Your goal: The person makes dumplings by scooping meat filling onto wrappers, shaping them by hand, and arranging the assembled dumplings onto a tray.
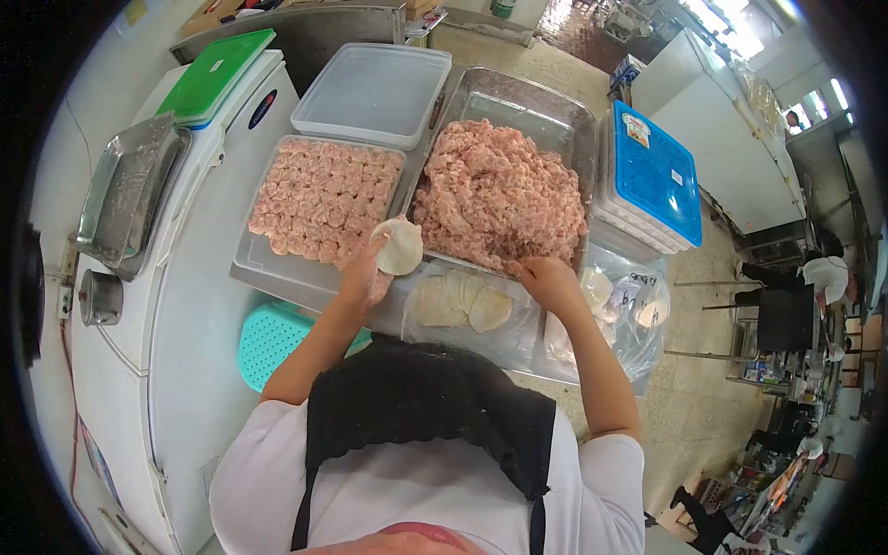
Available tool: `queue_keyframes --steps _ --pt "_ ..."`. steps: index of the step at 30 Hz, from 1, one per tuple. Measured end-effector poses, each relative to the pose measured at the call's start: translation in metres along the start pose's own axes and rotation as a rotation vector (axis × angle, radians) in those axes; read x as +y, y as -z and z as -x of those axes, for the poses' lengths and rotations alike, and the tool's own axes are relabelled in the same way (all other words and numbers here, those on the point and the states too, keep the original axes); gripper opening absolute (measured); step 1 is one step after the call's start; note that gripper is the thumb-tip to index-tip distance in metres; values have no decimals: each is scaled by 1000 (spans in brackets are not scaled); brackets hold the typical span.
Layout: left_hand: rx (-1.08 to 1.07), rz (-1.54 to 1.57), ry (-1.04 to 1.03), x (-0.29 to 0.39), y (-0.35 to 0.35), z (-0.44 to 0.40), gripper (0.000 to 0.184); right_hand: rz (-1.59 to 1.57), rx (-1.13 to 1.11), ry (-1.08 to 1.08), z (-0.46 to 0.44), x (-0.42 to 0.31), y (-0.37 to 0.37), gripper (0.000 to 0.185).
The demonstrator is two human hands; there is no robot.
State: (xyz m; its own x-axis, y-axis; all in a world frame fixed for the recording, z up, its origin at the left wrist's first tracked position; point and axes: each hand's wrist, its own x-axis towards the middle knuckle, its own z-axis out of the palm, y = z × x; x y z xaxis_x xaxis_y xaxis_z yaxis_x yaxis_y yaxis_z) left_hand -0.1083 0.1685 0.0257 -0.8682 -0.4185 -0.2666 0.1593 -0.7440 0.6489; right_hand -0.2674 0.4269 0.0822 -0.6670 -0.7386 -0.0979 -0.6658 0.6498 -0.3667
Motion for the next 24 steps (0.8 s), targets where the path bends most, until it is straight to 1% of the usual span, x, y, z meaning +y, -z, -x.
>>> queue_keyframes --steps 2,3,5,6,8,9,11,12,14,15,16,18,19,22,24 --pt "41 6 34 -1 -12 -4 36 -277 -42 -54 -1 9 1 34" --pt "9 35 35 -3 -19 -9 37 -418 -61 -84 0 11 1 34" --pt "-58 91 39 -6 -38 -22 37 -733 37 -173 0 1 12 31" --pt "-57 133 70 -5 -57 -25 38 -891 89 -216 0 -6 18 30" --pt "-52 217 134 2 -104 -31 40 -975 108 -267 -8 -16 33 29" --pt "-127 299 133 -2 -118 -37 43 -1017 119 -292 -11 -20 36 28" --pt "-277 465 126 -7 -140 -50 51 -845 203 -252 -16 -35 25 27" --pt "-237 468 123 -4 -146 -55 55 -757 240 -231 -18 -36 20 26" --pt "-151 477 114 1 -157 -62 63 -513 285 -66 -15 -12 11 28" --pt "-248 448 83 -14 -136 -78 70 -392 321 37 -9 -4 15 28" --pt "-207 431 36 -12 -134 -78 70 -271 355 138 -3 -3 21 28" --pt "-120 396 -53 -11 -132 -75 71 -89 237 66 19 -10 53 29" --pt "-90 364 -57 -13 -131 -75 71 3 177 32 25 -13 65 30" --pt "-36 387 73 -21 -147 -65 70 -1 318 141 20 -17 59 26" --pt "10 374 60 -17 -159 -57 68 71 206 109 23 -15 77 24"
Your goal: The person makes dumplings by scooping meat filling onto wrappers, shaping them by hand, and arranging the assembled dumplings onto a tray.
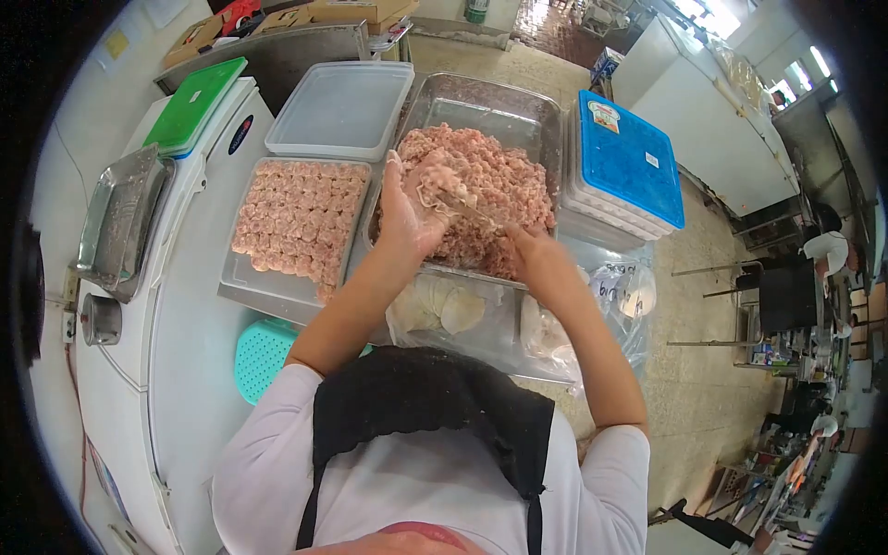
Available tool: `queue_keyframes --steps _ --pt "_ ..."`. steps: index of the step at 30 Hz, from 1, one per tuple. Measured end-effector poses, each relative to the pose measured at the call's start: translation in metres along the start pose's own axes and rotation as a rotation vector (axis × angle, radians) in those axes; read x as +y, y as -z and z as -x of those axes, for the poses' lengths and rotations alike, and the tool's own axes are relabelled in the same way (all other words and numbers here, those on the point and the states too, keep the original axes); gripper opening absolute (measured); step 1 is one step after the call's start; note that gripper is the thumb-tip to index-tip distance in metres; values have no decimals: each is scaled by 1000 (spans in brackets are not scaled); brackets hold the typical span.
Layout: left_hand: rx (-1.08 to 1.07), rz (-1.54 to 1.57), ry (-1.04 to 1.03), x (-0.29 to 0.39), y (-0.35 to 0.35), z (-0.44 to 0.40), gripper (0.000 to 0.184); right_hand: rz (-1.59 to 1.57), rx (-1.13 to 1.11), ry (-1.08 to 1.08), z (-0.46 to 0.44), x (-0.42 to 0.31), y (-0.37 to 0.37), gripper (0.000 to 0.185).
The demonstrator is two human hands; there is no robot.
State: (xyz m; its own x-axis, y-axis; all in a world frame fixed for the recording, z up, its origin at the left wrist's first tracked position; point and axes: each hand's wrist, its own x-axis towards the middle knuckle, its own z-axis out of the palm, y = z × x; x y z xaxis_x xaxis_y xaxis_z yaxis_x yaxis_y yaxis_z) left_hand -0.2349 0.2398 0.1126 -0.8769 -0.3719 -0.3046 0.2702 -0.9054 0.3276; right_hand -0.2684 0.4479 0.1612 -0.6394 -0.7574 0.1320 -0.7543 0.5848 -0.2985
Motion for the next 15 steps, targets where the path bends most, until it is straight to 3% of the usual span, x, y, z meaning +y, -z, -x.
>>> queue_keyframes --steps 4,7,10,13,15 --pt "-18 -1 -10 0 2 -3 64 82 -31 -39 6 -19 43 24" --pt "-114 -31 -26 -13 1 -6 62 4 -6 80 4 10 -1 27" --pt "-126 95 -41 -12 3 -1 54 -107 138 334 0 46 9 30" --pt "-317 -476 -104 -6 -11 28 51 -561 -5 -32 4 64 22 35" --pt "-403 -1124 -472 1 -14 33 67 -702 -135 -88 5 73 19 36"
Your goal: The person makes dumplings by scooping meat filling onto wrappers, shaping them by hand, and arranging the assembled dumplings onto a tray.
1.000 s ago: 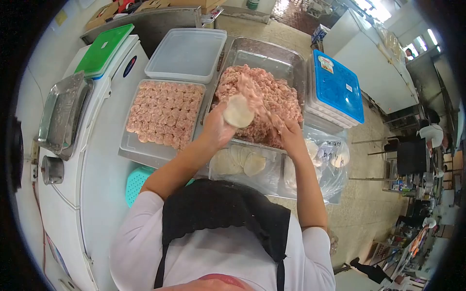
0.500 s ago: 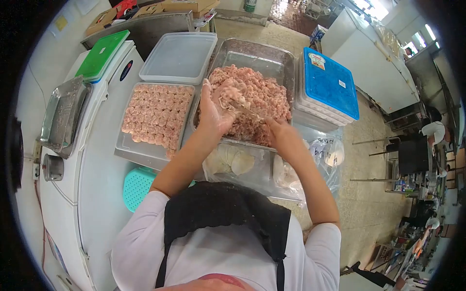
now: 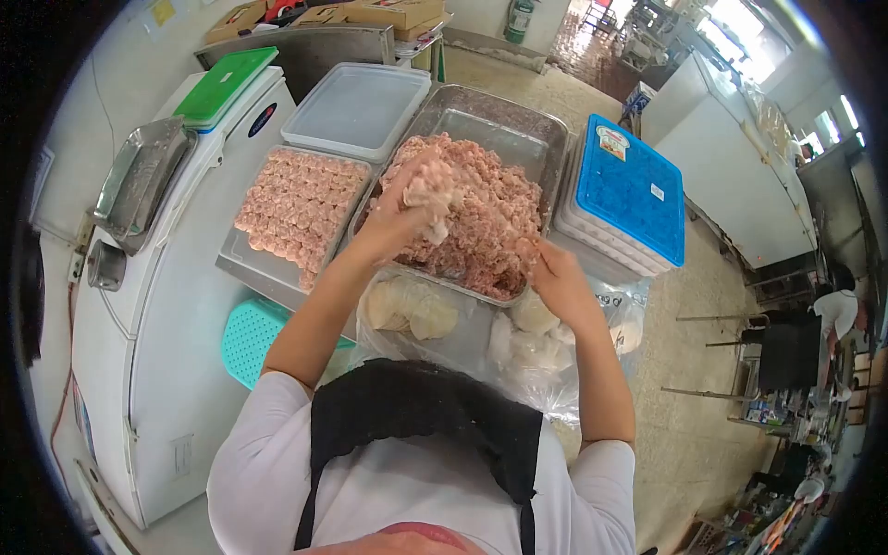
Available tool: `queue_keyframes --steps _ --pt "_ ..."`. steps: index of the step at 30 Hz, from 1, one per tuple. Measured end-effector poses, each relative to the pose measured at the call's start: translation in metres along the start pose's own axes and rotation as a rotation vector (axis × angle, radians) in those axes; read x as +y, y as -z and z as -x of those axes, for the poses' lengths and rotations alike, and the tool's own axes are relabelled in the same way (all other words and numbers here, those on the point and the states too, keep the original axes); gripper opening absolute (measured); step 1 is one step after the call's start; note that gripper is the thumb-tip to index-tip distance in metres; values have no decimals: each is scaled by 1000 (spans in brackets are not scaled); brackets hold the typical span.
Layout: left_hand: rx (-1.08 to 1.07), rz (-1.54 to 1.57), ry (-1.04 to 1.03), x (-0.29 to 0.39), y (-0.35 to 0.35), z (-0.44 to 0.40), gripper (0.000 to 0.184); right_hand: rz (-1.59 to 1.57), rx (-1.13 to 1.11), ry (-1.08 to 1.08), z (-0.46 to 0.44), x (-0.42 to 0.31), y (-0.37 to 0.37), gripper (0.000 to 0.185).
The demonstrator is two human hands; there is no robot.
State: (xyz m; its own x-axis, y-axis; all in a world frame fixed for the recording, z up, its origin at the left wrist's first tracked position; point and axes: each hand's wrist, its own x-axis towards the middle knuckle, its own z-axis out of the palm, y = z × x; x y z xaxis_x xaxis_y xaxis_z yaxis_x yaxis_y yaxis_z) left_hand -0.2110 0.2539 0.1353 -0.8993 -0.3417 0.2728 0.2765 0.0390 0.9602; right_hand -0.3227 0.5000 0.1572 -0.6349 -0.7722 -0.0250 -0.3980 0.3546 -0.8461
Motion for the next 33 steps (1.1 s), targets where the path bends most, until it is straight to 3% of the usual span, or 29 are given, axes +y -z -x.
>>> queue_keyframes --steps 1,4,7,10,13,16,19,22,25,28,30,32,33 --pt "-30 -349 -130 2 0 0 79 -70 -57 -44 0 3 1 36" --pt "-32 -482 -347 4 -6 -4 56 -46 -191 13 4 -9 14 34" --pt "-350 -500 -109 7 5 -11 42 124 -154 115 4 -15 10 29" --pt "-553 -449 4 15 7 -12 35 124 -214 219 -7 8 -5 29" --pt "-489 -823 -78 -3 7 -7 39 130 -289 296 -26 47 -6 30" --pt "-369 -806 217 -5 1 -7 44 325 -200 377 -43 55 7 28" --pt "-149 -751 305 -35 9 -9 48 607 95 268 -26 18 6 28" --pt "-6 -705 108 -53 5 -5 37 666 230 530 -19 35 -25 27" --pt "-151 -810 318 -34 3 -11 59 836 70 148 -37 58 -20 27" --pt "-125 -523 368 -3 -1 2 56 708 19 141 -22 52 9 28" --pt "-101 -566 7 3 -1 8 49 426 51 129 -10 47 22 30" --pt "-151 -557 -154 11 -2 10 46 232 16 148 2 34 28 33" --pt "-221 -534 -127 16 -3 12 45 171 -38 167 9 25 26 34"
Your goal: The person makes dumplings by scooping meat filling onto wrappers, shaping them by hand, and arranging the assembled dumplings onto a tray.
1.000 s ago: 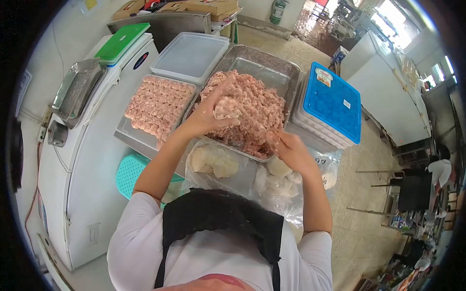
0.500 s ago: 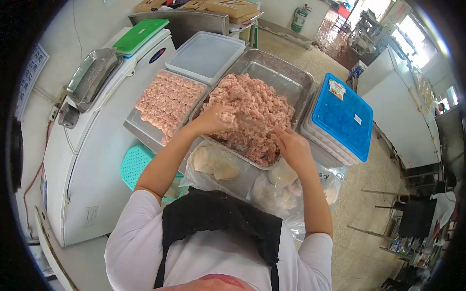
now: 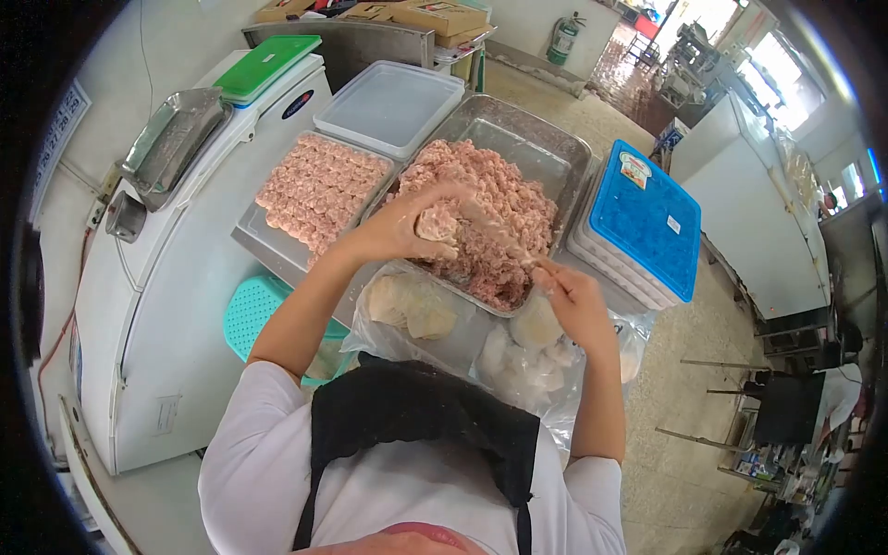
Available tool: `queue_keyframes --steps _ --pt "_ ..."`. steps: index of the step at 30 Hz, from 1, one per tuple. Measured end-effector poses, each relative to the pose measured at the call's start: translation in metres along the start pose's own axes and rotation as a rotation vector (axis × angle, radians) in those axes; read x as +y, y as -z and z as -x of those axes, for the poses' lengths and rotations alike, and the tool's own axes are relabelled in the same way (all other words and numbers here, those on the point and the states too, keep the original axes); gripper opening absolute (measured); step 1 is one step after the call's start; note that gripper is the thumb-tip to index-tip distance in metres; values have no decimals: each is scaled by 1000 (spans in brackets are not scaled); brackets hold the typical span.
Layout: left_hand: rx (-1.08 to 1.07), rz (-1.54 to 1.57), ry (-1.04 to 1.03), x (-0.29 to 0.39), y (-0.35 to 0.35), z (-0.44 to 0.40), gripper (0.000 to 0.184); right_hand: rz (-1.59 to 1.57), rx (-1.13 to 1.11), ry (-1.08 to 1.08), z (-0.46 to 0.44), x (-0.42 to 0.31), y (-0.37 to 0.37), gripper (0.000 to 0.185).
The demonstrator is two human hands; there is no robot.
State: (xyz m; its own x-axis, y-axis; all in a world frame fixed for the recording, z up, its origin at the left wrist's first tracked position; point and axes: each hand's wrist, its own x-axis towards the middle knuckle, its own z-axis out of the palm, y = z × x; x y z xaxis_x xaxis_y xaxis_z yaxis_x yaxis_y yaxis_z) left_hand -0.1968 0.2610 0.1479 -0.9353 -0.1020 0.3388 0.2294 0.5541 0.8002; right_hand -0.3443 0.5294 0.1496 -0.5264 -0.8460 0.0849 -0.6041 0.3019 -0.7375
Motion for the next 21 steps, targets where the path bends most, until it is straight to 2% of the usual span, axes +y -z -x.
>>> queue_keyframes --steps 1,4,7,10,13,16,19,21 --pt "-73 27 4 3 1 1 45 -65 -45 24 4 -8 -4 36" --pt "-274 -78 -35 -2 2 -2 46 63 -157 47 -2 -25 -23 34" --pt "-196 -147 154 -3 4 8 44 395 -50 -4 -2 -62 0 31" --pt "-180 146 203 -15 14 17 41 421 140 158 10 -72 -28 28" --pt "-229 -123 -35 -24 27 19 42 544 2 56 0 -78 -33 29" --pt "-175 59 68 -28 46 37 43 480 70 47 1 -112 -24 30" --pt "-109 128 -72 -21 70 57 43 379 67 147 -3 -129 -58 30" --pt "-169 138 -33 -19 95 69 44 308 -11 87 -16 -134 -93 31"
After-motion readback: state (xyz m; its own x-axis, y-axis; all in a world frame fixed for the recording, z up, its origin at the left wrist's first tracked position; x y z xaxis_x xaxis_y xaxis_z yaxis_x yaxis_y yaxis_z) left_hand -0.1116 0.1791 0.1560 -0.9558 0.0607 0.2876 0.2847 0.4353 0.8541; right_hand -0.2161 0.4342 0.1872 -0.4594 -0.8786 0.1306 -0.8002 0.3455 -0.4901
